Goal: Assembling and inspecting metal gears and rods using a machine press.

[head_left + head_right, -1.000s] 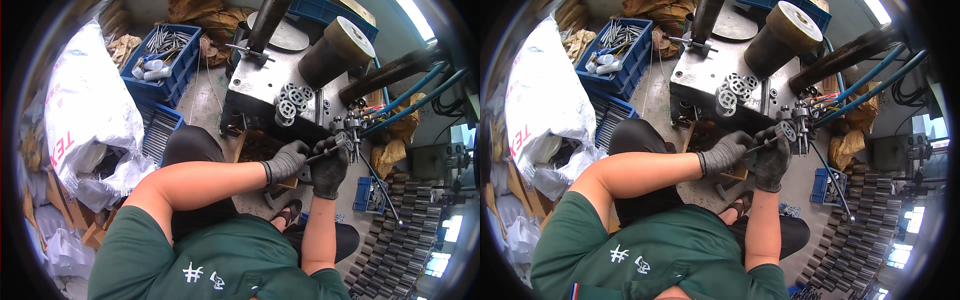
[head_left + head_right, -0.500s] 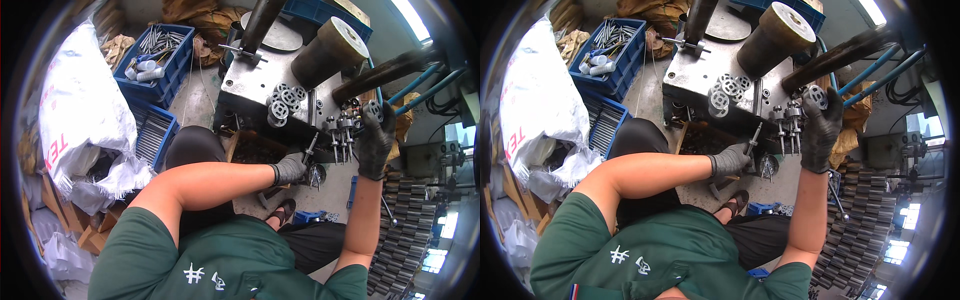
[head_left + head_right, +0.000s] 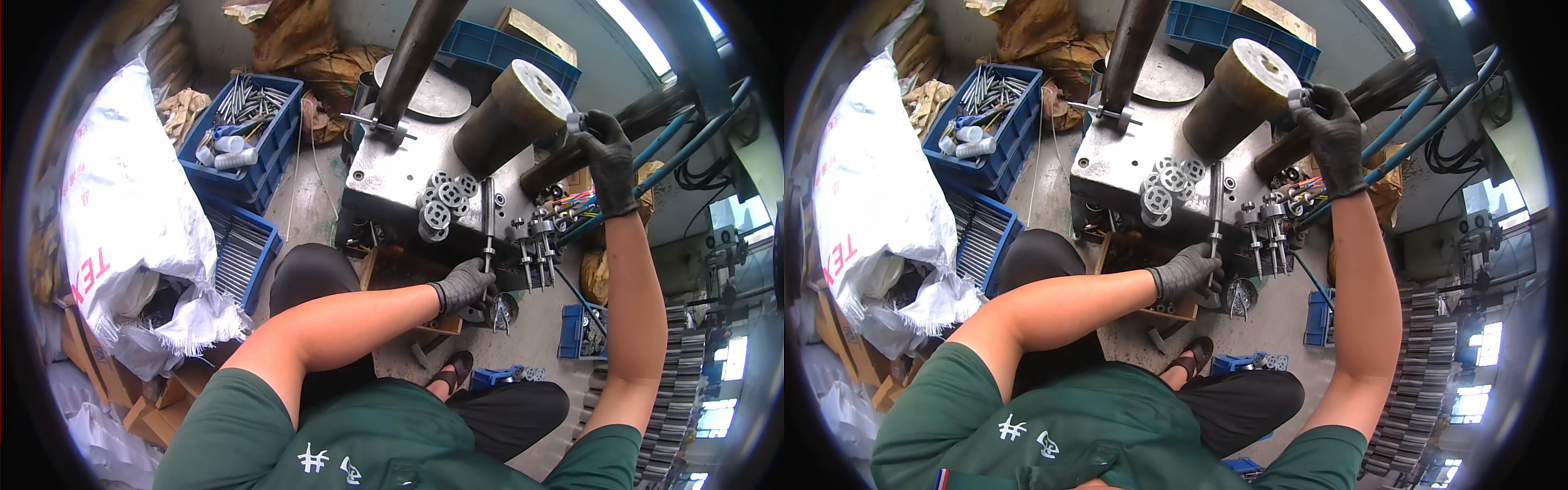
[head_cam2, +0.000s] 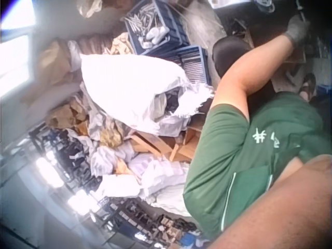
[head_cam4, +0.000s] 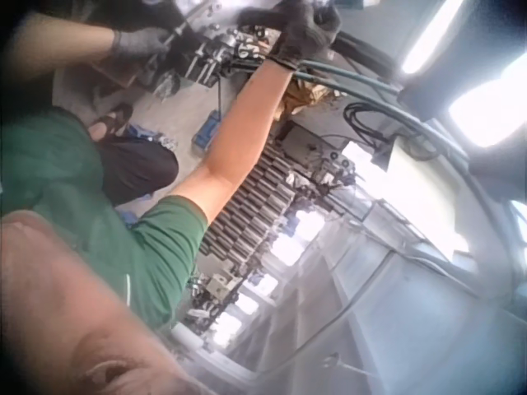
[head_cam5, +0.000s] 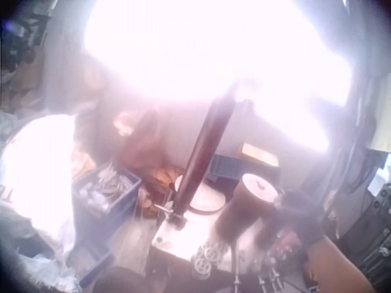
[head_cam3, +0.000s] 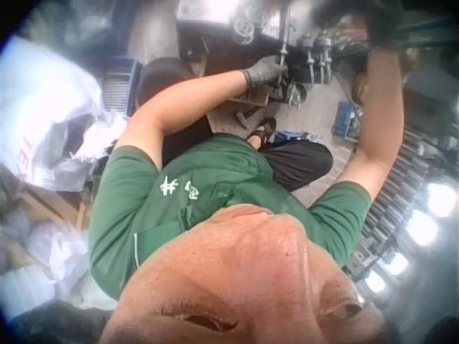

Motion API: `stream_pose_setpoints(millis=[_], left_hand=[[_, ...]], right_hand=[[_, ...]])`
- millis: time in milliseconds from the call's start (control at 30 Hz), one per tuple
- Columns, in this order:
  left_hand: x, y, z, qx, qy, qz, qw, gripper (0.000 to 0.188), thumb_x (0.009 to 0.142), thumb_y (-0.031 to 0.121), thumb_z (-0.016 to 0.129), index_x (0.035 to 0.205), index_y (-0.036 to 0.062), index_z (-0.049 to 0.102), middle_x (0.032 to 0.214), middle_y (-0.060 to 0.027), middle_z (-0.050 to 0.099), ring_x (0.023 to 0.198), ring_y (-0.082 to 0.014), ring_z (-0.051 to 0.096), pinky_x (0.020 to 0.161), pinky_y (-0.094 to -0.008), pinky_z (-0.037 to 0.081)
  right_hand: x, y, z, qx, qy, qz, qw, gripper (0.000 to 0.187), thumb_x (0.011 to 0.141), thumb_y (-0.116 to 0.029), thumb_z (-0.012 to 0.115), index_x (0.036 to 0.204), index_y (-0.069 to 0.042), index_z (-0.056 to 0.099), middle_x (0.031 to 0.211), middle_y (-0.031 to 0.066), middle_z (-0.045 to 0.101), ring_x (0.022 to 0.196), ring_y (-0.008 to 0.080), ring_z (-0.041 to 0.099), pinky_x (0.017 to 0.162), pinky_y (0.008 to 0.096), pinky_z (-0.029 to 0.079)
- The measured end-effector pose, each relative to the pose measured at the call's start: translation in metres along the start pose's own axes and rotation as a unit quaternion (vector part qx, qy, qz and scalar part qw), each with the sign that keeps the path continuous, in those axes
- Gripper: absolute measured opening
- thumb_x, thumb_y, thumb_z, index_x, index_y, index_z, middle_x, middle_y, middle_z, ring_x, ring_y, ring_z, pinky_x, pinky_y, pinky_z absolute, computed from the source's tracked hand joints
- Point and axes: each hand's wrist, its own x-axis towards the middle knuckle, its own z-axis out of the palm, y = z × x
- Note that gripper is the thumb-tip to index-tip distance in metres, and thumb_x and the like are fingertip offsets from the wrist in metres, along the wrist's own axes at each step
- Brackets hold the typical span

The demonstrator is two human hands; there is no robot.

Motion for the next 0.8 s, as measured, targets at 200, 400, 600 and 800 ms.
stream_pose_setpoints(millis=[200, 400, 600, 800], left_hand=[[0.004, 0.008, -0.004, -0.022, 0.002, 0.013, 1.000, 0.026, 0.105, 0.022, 0.051, 0.122, 0.0026, 0.050, 0.102, -0.0149, 0.067, 0.078, -0.0252, 0.072, 0.064, -0.0387, 0.061], [0.010, 0.007, -0.006, -0.045, 0.015, 0.012, 0.999, 0.026, 0.104, 0.022, 0.053, 0.123, 0.0033, 0.052, 0.099, -0.0122, 0.068, 0.075, -0.0225, 0.070, 0.065, -0.0361, 0.058], [0.019, 0.012, -0.016, 0.042, 0.056, 0.066, 0.995, 0.024, 0.092, 0.015, 0.067, 0.109, -0.0021, 0.067, 0.087, -0.0132, 0.071, 0.073, -0.0217, 0.068, 0.069, -0.0355, 0.056], [0.011, 0.023, -0.019, 0.039, -0.003, 0.058, 0.998, 0.028, 0.085, 0.010, 0.071, 0.109, -0.0030, 0.065, 0.093, -0.0124, 0.070, 0.083, -0.0206, 0.070, 0.074, -0.0342, 0.059]], right_hand=[[0.056, -0.007, 0.025, -0.197, 0.022, -0.031, 0.980, 0.049, 0.086, -0.022, 0.081, 0.123, 0.006, 0.065, 0.112, 0.0136, 0.073, 0.103, 0.0176, 0.068, 0.094, 0.0294, 0.053], [0.090, 0.019, 0.034, -0.239, -0.001, -0.027, 0.971, 0.066, 0.082, -0.044, 0.083, 0.127, 0.002, 0.066, 0.112, 0.0172, 0.074, 0.102, 0.0233, 0.071, 0.093, 0.0323, 0.055], [0.084, 0.011, 0.028, -0.286, -0.008, -0.051, 0.957, 0.065, 0.085, -0.047, 0.079, 0.127, 0.001, 0.066, 0.113, 0.0212, 0.073, 0.105, 0.0292, 0.072, 0.093, 0.0368, 0.055], [-0.001, -0.003, -0.042, -0.240, -0.060, -0.095, 0.964, 0.042, 0.092, -0.028, 0.075, 0.121, 0.001, 0.068, 0.108, 0.0187, 0.074, 0.101, 0.0271, 0.072, 0.088, 0.0350, 0.056]])
